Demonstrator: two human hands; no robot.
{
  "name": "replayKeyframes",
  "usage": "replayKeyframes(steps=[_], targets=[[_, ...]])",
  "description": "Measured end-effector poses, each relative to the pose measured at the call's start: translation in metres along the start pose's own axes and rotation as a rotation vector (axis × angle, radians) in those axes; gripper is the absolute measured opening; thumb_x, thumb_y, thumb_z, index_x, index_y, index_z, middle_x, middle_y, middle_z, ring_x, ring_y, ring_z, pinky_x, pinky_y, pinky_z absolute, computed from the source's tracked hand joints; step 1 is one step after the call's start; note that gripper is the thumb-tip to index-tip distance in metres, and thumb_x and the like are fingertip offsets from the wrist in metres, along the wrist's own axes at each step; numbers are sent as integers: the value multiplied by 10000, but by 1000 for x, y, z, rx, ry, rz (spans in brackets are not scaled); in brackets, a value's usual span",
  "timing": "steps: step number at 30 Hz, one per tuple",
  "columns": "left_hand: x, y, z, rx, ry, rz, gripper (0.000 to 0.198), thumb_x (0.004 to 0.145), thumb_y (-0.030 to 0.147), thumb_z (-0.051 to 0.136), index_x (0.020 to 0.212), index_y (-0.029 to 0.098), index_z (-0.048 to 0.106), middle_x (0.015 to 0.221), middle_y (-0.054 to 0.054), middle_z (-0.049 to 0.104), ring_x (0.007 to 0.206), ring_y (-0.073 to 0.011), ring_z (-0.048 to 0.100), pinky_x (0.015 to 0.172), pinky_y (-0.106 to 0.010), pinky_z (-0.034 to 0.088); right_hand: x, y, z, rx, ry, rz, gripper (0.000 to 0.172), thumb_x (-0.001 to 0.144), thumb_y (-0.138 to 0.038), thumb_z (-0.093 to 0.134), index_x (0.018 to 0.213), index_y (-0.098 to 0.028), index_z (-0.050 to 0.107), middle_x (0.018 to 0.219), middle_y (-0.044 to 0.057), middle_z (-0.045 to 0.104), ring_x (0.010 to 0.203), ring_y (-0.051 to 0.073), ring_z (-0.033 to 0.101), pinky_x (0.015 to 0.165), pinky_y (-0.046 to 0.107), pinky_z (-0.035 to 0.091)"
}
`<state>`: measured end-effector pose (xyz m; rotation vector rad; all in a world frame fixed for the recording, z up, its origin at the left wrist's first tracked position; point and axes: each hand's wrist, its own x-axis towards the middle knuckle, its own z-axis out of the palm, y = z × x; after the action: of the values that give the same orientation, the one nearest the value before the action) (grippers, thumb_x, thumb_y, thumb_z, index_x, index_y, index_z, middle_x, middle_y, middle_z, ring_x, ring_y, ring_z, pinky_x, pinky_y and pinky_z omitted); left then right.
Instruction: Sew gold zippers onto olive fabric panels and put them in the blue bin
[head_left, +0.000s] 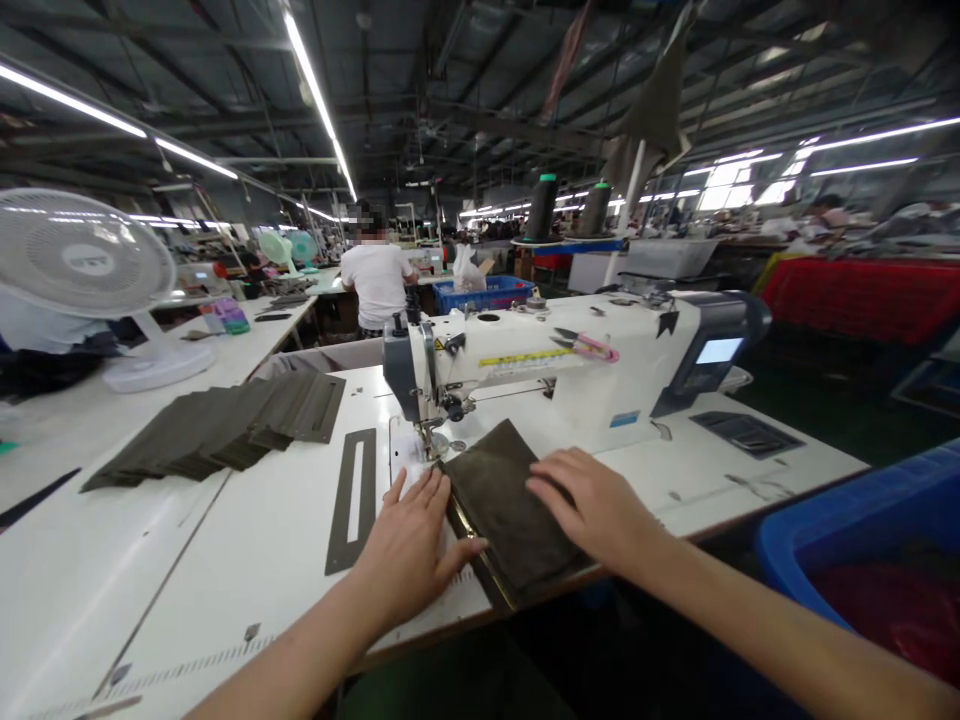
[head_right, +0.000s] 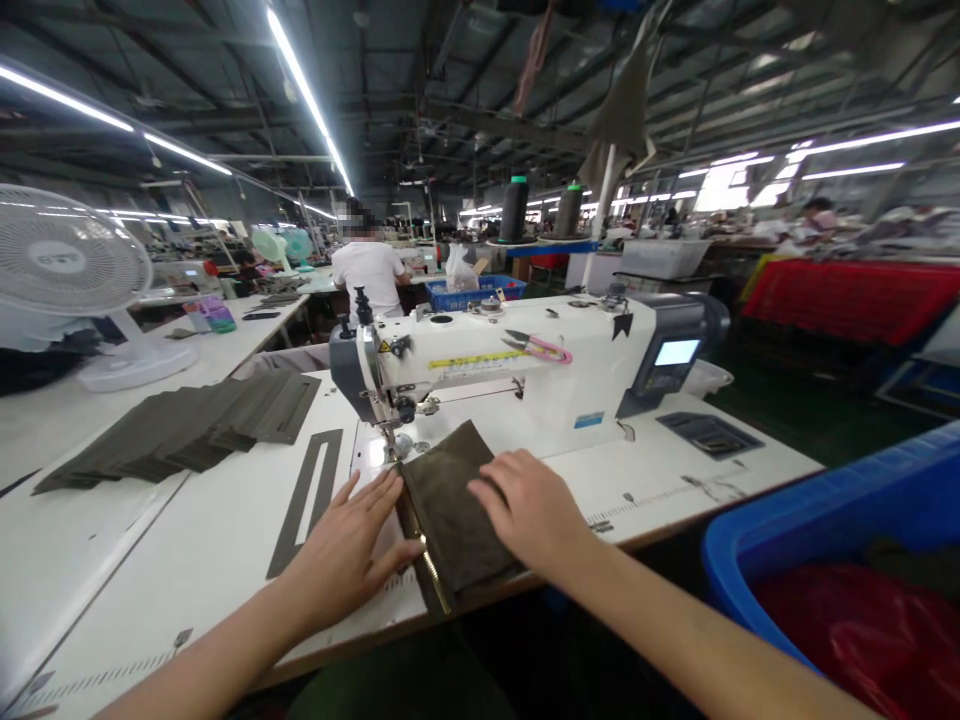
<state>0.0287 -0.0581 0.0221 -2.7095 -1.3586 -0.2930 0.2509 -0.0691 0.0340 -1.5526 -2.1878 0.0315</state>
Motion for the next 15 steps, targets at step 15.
replayKeyframes(steps=[15], targets=[[25, -3, 15, -77, -171, -10, 1314, 444, 911, 338, 1338, -48, 243, 1392, -287, 193, 1311, -395, 102, 1055, -559, 45, 19, 22, 21, -288, -185, 362, 217, 899, -241, 386, 1062, -115, 455, 719, 100, 652, 674, 253, 636, 539, 292, 370]])
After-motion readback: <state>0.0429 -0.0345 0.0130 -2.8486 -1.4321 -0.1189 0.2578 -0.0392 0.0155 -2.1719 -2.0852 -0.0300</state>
